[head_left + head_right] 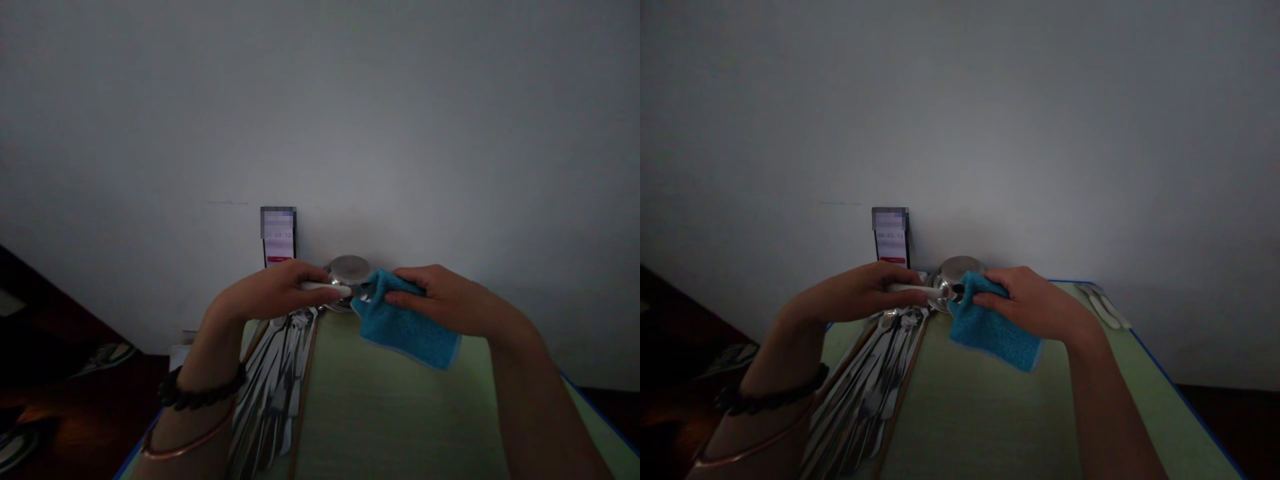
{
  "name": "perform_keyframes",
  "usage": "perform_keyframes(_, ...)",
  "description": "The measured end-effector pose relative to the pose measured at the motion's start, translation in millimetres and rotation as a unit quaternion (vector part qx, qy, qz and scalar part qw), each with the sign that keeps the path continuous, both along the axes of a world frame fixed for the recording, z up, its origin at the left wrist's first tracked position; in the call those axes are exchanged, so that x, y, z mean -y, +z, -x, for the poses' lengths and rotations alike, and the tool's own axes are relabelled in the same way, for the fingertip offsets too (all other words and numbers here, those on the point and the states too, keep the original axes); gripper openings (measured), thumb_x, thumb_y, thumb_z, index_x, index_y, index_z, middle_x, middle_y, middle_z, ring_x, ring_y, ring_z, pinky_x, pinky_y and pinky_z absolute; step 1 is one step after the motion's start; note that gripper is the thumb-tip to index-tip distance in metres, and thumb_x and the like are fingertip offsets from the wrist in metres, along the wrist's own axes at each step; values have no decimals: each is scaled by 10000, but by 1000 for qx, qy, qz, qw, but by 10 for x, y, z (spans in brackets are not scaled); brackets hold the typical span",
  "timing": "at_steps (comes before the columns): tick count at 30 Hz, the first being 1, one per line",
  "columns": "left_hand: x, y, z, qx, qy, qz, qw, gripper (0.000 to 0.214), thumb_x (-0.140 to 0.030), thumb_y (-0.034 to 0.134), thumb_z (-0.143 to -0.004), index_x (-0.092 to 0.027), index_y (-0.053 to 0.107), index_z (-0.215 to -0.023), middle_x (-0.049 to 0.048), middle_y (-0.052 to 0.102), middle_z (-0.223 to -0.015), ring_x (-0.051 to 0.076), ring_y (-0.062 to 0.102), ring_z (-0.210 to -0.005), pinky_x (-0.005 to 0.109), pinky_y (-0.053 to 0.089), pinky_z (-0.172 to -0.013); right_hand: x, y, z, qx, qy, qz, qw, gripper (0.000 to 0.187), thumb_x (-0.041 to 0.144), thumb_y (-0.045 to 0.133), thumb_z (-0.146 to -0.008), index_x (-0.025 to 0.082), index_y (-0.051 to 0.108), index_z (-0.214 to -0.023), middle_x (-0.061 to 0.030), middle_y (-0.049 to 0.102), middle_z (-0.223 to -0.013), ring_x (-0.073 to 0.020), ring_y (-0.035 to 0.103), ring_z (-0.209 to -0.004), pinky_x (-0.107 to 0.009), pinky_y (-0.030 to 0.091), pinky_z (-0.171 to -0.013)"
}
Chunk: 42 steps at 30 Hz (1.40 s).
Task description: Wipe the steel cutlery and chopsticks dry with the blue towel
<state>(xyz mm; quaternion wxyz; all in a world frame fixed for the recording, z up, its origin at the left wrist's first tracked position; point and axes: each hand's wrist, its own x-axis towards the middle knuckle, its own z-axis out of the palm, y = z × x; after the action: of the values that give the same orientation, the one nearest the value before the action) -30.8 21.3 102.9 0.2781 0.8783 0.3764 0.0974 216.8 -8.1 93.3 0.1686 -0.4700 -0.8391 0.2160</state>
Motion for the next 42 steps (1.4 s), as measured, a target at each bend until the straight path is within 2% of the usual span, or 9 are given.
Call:
perform_keyframes(4, 33, 36, -23, -5, 3, -18, 1000, 398, -524, 432, -805, -187, 640, -852, -27, 534, -633, 84, 454, -543, 172, 297, -471, 19, 22, 65, -1, 4, -8, 1000, 193, 336, 465, -830, 203, 599, -871, 0, 641, -807, -153, 580, -702, -252, 405, -596)
perform_keyframes(10, 19, 8, -20, -8, 21, 4, 1000, 439, -533, 406, -810, -155, 630, -804, -22, 501, -595, 90, 444, -530, 183, 309, -476, 36, 49, 76, -4, 4, -17, 1000, 224, 353, 451, -838, 198, 600, -898, 4, 620, -749, -139, 552, -645, -242, 378, -547)
perform_keyframes(14, 14, 16, -36, -9, 24, -6, 1000, 443, -538, 406, -808, -154, 628, -803, -23, 493, -591, 90, 436, -527, 189, 304, -475, 35, 59, 83, -2, -4, -43, 999, 196, 328, 465, -831, 191, 602, -865, 4, 612, -736, -134, 547, -639, -242, 370, -558)
perform_keyframes(20, 6, -5, -38, -19, 0, 57, 998, 465, -561, 363, -818, -160, 599, -805, -25, 455, -587, 85, 407, -512, 184, 293, -451, 24, 47, 87, 7, -9, -70, 997, 158, 294, 486, -820, 193, 603, -853, 13, 611, -729, -119, 537, -629, -228, 358, -561)
perform_keyframes(29, -23, -48, -28, -40, -2, 72, 997, 527, -567, 273, -846, -138, 524, -671, -31, 388, -569, 72, 328, -491, 192, 268, -442, 19, 51, 93, 21, -12, -81, 996, 177, 285, 489, -817, 198, 613, -908, 1, 636, -783, -126, 556, -673, -230, 364, -590)
perform_keyframes(36, -35, -36, -30, -54, -4, 64, 996, 490, -546, 297, -848, -155, 588, -800, -16, 465, -636, 87, 388, -541, 196, 307, -482, 15, 41, 95, 22, -9, -70, 997, 203, 277, 497, -809, 210, 606, -968, 1, 645, -841, -134, 571, -720, -234, 381, -618)
perform_keyframes(42, -34, -17, -23, -65, -27, 54, 996, 444, -534, 326, -845, -159, 553, -779, -36, 409, -600, 74, 354, -512, 187, 279, -448, 17, 30, 91, 18, -4, -70, 997, 244, 253, 502, -803, 234, 594, -1029, 12, 649, -913, -131, 582, -775, -231, 399, -665)
